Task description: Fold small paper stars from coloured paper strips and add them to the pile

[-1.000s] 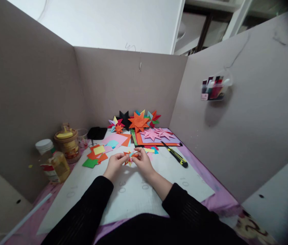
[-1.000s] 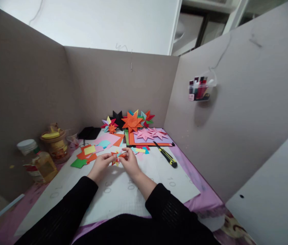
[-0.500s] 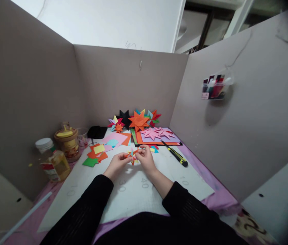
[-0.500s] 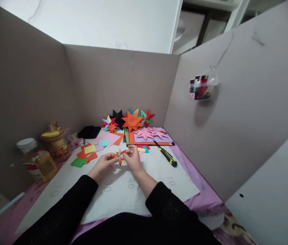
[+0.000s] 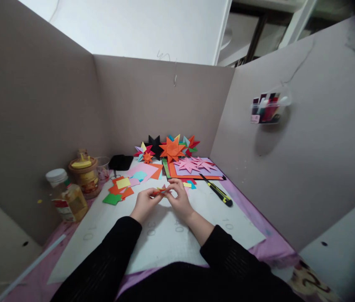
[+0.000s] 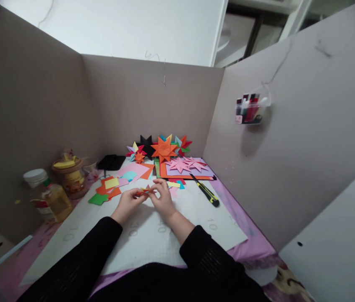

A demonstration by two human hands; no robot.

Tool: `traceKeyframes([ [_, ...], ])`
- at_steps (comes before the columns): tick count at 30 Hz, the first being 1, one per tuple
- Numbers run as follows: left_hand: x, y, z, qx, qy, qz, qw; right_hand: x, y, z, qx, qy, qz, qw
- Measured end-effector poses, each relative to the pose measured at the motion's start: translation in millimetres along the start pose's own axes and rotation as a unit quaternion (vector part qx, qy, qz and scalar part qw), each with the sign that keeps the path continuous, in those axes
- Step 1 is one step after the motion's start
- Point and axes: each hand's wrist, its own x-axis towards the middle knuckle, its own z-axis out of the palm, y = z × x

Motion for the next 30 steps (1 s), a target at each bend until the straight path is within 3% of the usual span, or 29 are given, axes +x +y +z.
traceKeyframes([
  [8,-0.7,-8.6,-0.6,0.049,-0.001,0.040,0.998,0.1,4.3,-0.1,0.016,-0.067,-0.008,0.998],
  [20,-0.9,-7.7,-1.3,0.067,0.013,0.043,0.997,0.4,8.5,-0.7,-0.036,-0.049,-0.020,0.998],
  [30,-3.3,-5.6,-2.5,0.179,0.029,0.089,0.979,1.8,15.4,-0.8,-0.068,-0.052,-0.016,0.996],
])
